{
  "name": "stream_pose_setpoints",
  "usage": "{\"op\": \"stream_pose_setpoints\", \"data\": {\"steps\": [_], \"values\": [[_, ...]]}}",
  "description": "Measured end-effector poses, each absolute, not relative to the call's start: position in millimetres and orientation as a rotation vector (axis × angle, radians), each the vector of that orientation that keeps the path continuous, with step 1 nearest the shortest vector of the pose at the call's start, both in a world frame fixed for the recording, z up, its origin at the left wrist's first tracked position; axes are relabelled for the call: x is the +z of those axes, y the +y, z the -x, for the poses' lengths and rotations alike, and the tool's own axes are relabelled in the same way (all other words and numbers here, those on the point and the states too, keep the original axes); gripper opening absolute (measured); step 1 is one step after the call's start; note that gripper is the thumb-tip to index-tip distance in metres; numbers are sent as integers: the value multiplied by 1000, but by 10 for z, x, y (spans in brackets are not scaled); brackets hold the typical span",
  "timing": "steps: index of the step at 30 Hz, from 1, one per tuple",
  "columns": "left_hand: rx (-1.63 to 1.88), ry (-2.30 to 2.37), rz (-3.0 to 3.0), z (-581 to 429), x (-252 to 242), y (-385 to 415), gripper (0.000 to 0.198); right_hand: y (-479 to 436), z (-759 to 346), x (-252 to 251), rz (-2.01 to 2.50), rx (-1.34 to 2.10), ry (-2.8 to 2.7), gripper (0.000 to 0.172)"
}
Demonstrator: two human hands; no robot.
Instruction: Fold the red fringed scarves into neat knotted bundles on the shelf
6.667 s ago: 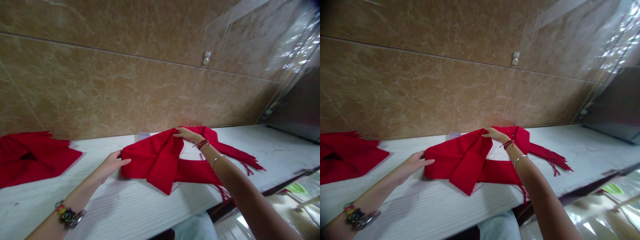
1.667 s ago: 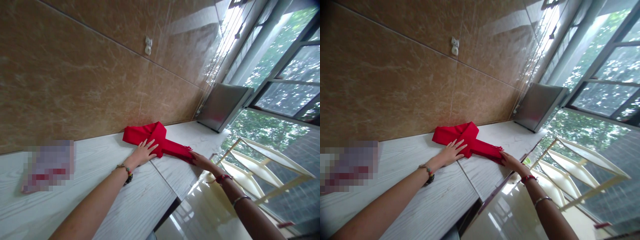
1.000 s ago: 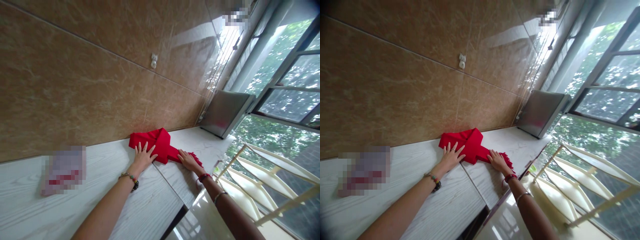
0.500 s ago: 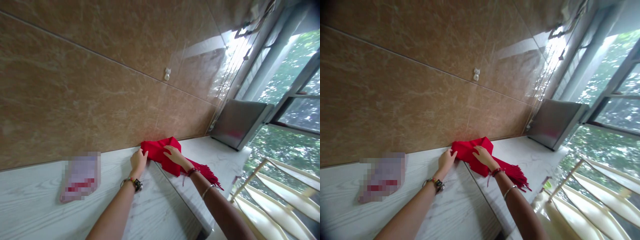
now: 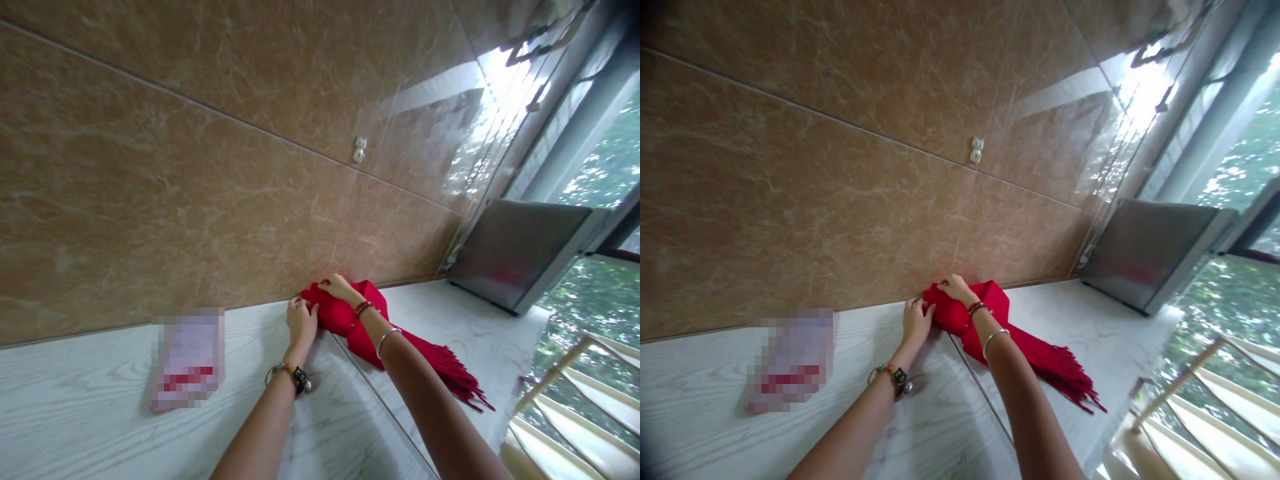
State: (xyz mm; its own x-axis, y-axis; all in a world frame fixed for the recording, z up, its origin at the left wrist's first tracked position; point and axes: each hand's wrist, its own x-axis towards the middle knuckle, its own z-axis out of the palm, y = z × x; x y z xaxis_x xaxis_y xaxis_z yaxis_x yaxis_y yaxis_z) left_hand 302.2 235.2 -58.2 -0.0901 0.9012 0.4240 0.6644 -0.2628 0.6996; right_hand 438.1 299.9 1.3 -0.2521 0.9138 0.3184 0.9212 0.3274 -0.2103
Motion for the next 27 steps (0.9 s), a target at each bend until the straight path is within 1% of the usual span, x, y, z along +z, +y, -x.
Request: {"op": "stream_pose_setpoints", "data": {"steps": [4, 10, 17, 20, 24, 27], "values": [[1367, 1676, -1809, -3040, -570, 2425, 20, 3026, -4397, 1, 1559, -62, -2089, 19], [1301, 1698, -1704, -2981, -637, 2473, 15, 3108, -4220, -292, 1488, -30, -2047, 15], [1240, 1659, -1666, -2927, -611, 2455, 17, 3148, -4168, -217, 1447, -62, -2047, 16], [1244, 1665, -1686, -2926, -605, 2431, 16, 3129, -4124, -282, 1473, -78, -2081, 14], [1270, 1642, -1804, -2935, -606, 2401, 30, 3087, -4116, -366, 1528, -115, -2106, 17], [1263, 1602, -1932, -2947, -622, 2386, 39, 3040, -4285, -304, 1593, -158, -2132, 23]]}}
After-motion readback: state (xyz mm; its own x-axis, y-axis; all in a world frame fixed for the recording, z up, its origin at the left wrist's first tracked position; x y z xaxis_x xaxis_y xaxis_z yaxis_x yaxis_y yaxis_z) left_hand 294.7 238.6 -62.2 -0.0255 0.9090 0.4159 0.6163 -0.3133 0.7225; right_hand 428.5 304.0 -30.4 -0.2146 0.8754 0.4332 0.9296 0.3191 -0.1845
